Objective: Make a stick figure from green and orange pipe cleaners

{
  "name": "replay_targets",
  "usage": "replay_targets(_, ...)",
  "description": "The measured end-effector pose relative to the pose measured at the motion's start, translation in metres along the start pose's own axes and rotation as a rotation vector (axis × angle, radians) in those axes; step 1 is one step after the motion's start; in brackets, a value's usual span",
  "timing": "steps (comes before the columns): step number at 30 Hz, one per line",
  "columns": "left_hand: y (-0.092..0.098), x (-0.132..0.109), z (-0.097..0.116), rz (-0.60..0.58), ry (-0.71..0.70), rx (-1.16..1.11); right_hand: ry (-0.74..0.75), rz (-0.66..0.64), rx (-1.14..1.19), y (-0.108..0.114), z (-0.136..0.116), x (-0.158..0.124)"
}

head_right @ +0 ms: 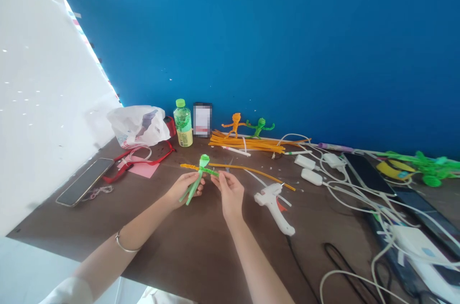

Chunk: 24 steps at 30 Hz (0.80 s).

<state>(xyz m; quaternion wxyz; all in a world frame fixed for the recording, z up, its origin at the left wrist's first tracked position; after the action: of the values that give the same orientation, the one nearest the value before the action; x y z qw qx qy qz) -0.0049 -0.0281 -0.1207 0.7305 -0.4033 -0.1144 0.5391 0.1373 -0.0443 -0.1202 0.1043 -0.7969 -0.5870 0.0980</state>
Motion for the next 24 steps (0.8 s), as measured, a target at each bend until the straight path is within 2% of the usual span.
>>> replay_targets(3,0.002,0.001,-0.001,-0.059,0.052,0.022,0.012,0.006,-0.010,0.000,-0.002,0.000)
replay_targets(7,0.004,0.003,0.001,-0.074,-0.027,-0.089,0.012,-0.063,-0.130,-0.005,-0.005,-0.004)
replay_targets(9,0.004,0.003,0.003,-0.070,-0.061,-0.127,0.048,-0.050,-0.236,-0.005,-0.007,-0.007)
replay_targets(14,0.004,0.005,0.008,-0.040,-0.117,-0.145,0.238,0.143,-0.539,0.006,-0.018,-0.003)
replay_targets(19,0.008,0.009,0.008,-0.033,-0.186,-0.110,0.485,0.256,-0.804,0.030,-0.041,0.020)
replay_targets(21,0.009,0.010,0.009,-0.021,-0.207,-0.089,0.596,0.164,-1.032,0.037,-0.051,0.036)
replay_targets(24,0.008,0.010,0.008,0.007,-0.222,-0.061,0.654,-0.152,-1.426,0.038,-0.056,0.060)
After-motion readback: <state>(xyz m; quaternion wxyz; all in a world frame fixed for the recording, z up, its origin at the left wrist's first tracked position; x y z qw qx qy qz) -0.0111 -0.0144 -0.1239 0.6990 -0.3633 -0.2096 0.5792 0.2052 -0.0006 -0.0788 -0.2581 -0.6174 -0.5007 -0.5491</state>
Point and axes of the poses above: each hand's wrist, its own x-axis towards the middle knuckle, its own y-axis out of the back of the hand, z = x × y, the point moved 1 cm from there along x, towards the middle knuckle, and after that the axes turned 10 degrees about -x, right-handed, at the moved point
